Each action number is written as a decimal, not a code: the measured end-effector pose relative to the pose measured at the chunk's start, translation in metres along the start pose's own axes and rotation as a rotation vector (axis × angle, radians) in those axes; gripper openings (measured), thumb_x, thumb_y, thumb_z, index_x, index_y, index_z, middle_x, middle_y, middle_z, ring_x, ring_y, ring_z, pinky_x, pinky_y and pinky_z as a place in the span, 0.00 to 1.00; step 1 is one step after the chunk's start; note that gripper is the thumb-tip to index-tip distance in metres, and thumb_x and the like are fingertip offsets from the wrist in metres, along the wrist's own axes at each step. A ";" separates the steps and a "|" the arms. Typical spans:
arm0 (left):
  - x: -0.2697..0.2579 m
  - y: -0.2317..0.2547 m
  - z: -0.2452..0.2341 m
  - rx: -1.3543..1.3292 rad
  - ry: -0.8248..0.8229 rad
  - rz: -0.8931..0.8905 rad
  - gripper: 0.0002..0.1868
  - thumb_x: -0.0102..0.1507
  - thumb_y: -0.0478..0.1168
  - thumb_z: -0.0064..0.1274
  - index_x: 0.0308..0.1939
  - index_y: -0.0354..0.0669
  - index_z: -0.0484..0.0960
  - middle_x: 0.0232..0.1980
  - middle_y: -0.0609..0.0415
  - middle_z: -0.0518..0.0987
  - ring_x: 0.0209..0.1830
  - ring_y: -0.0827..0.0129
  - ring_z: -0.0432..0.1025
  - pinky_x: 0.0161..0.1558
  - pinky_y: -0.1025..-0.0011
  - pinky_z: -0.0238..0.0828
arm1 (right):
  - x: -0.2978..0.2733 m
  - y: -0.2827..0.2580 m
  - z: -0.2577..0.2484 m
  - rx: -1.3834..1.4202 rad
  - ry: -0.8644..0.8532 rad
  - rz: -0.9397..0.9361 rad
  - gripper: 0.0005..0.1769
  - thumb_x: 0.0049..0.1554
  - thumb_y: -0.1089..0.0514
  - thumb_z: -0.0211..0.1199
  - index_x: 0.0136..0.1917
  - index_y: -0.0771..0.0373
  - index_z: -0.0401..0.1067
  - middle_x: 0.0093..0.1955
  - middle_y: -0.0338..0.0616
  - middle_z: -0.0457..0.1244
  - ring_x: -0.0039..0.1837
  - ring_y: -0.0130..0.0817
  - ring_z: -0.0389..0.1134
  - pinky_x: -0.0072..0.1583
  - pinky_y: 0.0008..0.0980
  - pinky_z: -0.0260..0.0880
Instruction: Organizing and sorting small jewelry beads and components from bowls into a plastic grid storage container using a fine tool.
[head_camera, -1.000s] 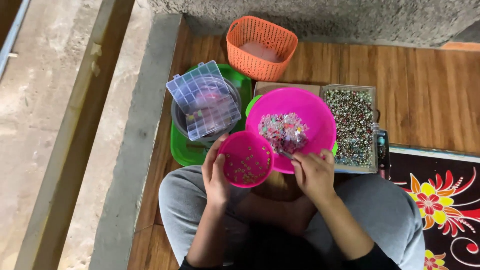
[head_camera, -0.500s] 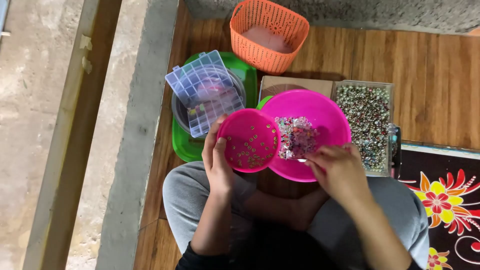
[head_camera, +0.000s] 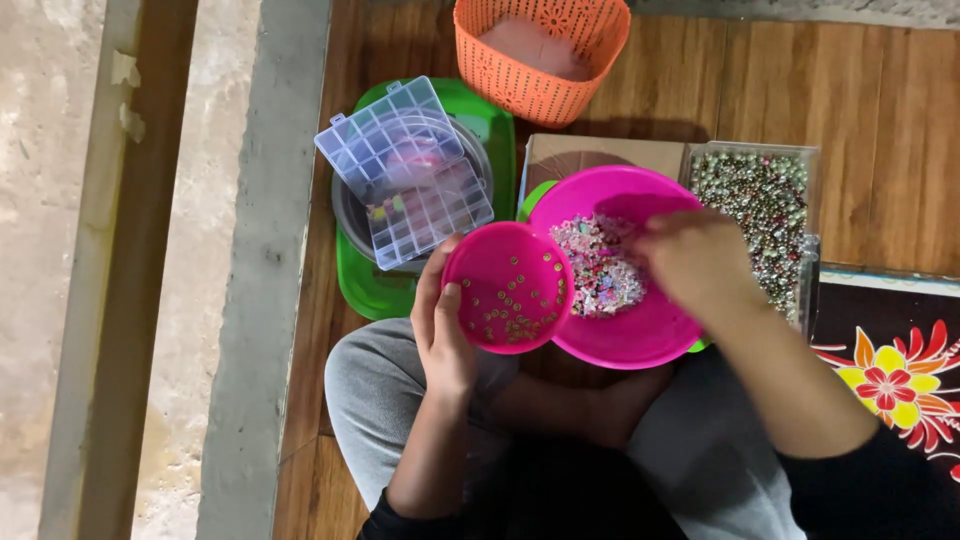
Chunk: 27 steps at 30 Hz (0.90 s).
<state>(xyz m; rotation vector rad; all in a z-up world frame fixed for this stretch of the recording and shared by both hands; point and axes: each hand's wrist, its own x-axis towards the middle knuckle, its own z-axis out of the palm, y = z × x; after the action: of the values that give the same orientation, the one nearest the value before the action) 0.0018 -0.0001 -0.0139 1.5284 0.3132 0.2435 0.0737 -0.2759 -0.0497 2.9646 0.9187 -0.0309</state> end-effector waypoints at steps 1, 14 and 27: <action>0.002 0.000 0.002 -0.002 -0.007 0.003 0.22 0.70 0.35 0.38 0.67 0.31 0.75 0.66 0.33 0.76 0.72 0.44 0.66 0.72 0.46 0.58 | -0.002 0.009 -0.003 -0.013 -0.006 0.010 0.09 0.59 0.49 0.60 0.37 0.40 0.78 0.36 0.23 0.65 0.46 0.27 0.71 0.51 0.33 0.68; 0.009 0.004 0.021 -0.158 -0.144 -0.091 0.26 0.72 0.35 0.34 0.74 0.30 0.60 0.76 0.40 0.65 0.76 0.56 0.61 0.76 0.62 0.55 | -0.028 0.013 0.025 0.026 -0.147 -0.006 0.08 0.56 0.44 0.56 0.38 0.35 0.74 0.42 0.20 0.63 0.55 0.22 0.68 0.59 0.37 0.65; 0.011 -0.012 0.020 -0.181 -0.040 0.003 0.25 0.76 0.40 0.37 0.77 0.39 0.63 0.74 0.33 0.70 0.68 0.49 0.70 0.66 0.51 0.72 | 0.040 0.000 0.020 0.379 -0.062 0.212 0.10 0.63 0.45 0.57 0.51 0.40 0.80 0.45 0.33 0.69 0.54 0.41 0.73 0.49 0.45 0.74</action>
<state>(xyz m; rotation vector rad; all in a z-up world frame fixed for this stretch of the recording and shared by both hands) 0.0182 -0.0156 -0.0263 1.3534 0.2502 0.2363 0.1060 -0.2544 -0.0713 3.3674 0.6480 -0.3234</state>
